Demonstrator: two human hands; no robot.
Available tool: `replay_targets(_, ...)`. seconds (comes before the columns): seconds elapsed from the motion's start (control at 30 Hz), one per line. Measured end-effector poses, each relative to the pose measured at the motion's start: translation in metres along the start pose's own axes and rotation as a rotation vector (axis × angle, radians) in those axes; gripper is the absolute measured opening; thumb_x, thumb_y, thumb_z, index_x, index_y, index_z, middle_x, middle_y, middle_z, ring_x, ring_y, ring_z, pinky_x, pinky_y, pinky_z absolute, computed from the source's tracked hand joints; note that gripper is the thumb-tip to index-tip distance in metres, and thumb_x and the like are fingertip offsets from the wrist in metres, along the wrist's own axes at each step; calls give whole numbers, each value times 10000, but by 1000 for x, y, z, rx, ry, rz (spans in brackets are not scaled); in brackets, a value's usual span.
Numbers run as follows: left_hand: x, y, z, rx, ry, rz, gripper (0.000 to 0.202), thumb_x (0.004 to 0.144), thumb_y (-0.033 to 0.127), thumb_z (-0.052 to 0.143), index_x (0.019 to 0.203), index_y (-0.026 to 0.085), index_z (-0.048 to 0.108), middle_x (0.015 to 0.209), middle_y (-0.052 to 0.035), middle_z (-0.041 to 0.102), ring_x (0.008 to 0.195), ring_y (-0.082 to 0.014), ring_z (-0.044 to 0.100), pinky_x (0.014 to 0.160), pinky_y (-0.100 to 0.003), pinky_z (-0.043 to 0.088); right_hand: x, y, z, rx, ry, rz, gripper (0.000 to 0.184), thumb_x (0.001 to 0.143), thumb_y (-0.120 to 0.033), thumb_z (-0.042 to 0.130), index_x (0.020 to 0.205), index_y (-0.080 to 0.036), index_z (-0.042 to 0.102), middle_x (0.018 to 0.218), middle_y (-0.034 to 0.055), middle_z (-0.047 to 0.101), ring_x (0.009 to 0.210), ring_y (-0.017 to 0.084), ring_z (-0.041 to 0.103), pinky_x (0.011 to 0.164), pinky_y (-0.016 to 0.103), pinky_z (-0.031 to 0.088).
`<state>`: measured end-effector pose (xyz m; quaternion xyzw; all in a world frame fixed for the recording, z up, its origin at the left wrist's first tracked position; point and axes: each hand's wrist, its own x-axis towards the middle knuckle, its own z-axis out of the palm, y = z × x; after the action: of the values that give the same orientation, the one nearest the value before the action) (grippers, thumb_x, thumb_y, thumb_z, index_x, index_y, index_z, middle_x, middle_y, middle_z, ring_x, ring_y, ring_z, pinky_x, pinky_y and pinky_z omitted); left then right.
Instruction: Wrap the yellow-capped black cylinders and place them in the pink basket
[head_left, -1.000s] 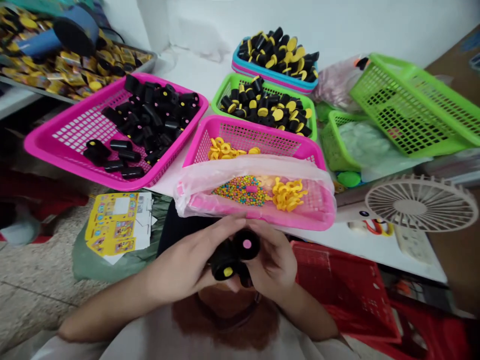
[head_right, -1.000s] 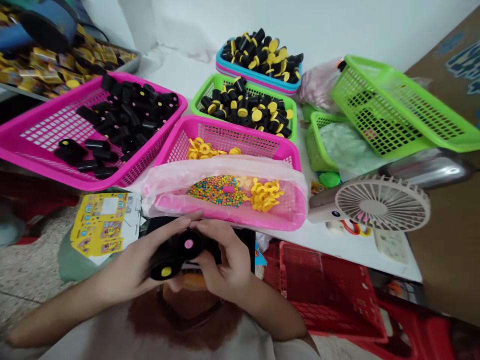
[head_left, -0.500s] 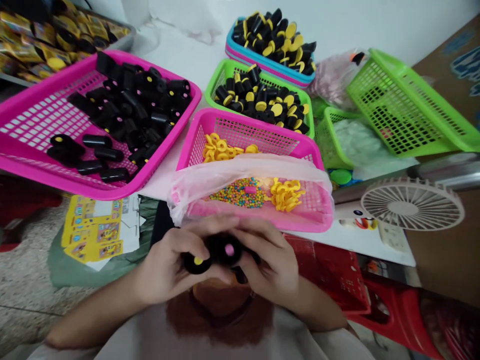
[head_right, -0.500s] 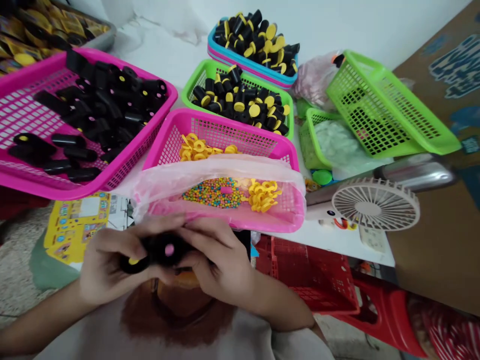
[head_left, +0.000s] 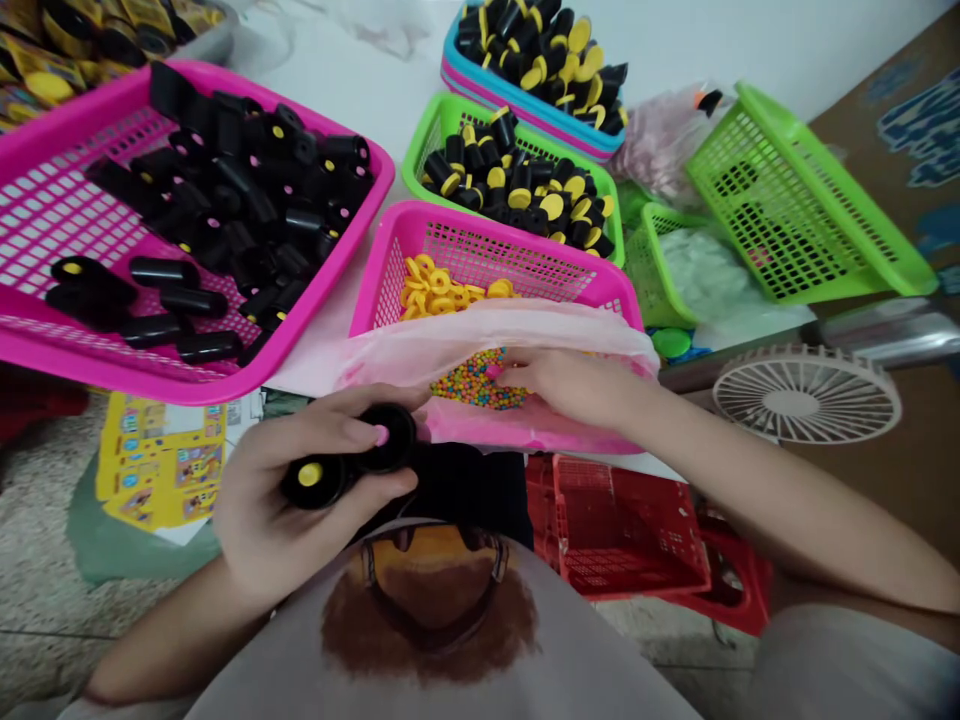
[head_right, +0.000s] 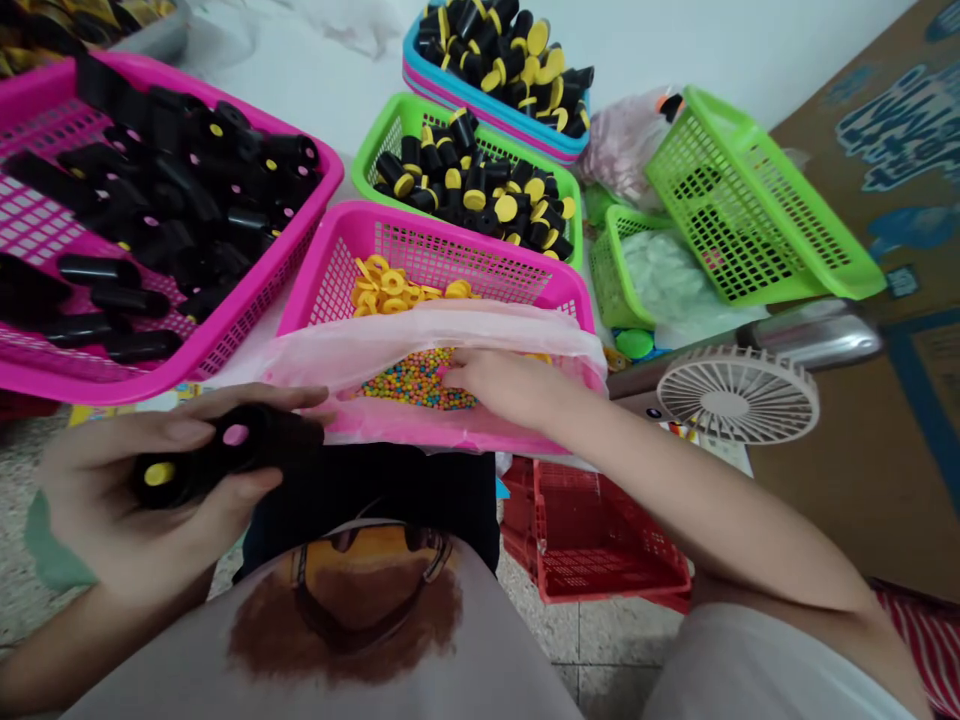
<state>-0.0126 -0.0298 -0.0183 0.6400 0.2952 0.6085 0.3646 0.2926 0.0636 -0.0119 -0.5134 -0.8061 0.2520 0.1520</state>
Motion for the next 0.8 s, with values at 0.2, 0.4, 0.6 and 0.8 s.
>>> replay_targets(0.2,6,1,-1,240,-85,4,335,868,118,861,1127,299,749,1248,17,799,1099,-175,795,942,-324,699,8,16,5,64,-188,-87,106,960,-175,769,897,-254,803,924,18,824,903,199,748,956,370,576)
replay_targets(0.4,16,8,-1,310,-167,26,401,830,87,875,1139,296,729,1213,18,796,1020,-171,801,889,-319,700,9,1,-4,-152,-180,20,204,1054,-244,600,1129,-227,789,1201,55,830,1088,248,745,1019,388,555)
replay_targets(0.6,21,4,-1,317,-218,24,394,855,63,838,1148,302,726,1268,26,776,1020,-151,795,902,-299,687,-6,1,-14,-583,-371,44,388,1016,-64,433,1188,-125,775,1289,188,791,1132,313,751,986,429,558)
replay_targets(0.8,25,-11,8,205,-127,-119,329,881,78,805,1093,312,711,1165,22,796,1039,-193,789,923,-394,689,1,2,8,-426,-398,-20,347,1015,-67,462,1166,-152,762,1287,163,777,1051,251,752,948,370,560)
